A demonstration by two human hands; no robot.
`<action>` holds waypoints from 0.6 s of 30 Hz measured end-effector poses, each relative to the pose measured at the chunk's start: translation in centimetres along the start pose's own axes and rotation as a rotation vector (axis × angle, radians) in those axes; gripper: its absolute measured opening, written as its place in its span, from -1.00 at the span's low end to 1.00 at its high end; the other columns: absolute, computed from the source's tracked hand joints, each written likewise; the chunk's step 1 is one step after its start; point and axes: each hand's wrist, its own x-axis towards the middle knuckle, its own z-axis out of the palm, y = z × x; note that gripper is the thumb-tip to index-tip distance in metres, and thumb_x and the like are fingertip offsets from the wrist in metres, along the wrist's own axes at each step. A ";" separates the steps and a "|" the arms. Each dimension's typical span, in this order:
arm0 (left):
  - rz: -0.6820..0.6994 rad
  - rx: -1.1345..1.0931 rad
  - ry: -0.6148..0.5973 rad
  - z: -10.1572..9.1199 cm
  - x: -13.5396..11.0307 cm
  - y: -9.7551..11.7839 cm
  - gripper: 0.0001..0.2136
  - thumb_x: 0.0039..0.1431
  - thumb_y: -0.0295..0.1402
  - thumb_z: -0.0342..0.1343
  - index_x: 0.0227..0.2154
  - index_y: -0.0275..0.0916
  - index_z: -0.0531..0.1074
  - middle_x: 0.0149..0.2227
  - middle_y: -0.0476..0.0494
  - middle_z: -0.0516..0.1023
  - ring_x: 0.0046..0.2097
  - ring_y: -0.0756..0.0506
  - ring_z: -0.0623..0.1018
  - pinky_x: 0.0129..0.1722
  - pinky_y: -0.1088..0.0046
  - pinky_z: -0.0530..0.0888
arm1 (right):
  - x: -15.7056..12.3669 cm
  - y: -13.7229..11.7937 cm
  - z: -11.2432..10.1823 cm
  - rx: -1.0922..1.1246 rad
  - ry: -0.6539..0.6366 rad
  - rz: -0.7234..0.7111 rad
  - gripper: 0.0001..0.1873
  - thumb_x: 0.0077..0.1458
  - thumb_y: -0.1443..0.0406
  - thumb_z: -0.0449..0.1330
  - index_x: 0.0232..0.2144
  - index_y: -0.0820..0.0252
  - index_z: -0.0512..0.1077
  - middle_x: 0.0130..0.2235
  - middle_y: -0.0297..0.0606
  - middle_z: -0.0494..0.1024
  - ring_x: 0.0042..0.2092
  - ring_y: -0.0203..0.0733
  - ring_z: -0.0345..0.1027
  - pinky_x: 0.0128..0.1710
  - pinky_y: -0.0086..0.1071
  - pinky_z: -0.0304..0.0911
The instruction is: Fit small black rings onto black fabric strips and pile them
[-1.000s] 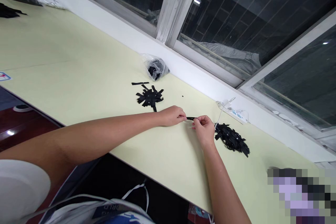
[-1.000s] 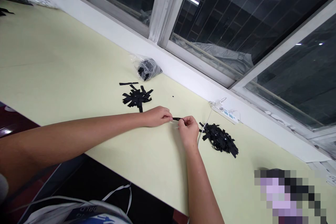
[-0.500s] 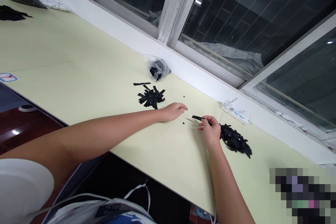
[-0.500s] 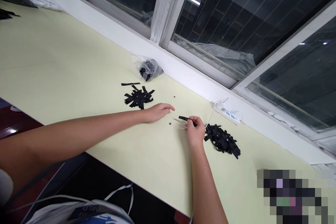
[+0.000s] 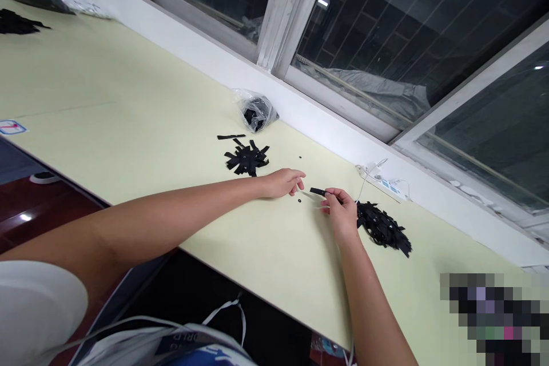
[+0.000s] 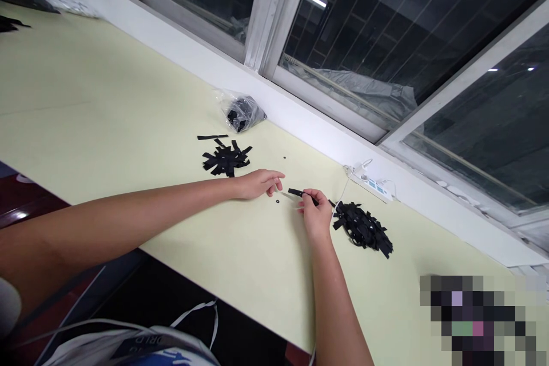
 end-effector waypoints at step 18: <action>0.179 -0.058 0.180 0.3 0.5 -0.2 -0.69 0.03 -0.30 0.29 -0.16 -0.28 0.46 -0.36 -0.05 0.54 -0.32 -0.02 0.50 -0.31 0.47 0.40 | 0.0 0.1 0.1 -0.002 -0.013 0.023 -0.68 -0.17 0.15 0.29 -0.33 0.18 0.51 -0.37 -0.30 0.51 -0.41 -0.22 0.42 -0.52 -0.41 0.35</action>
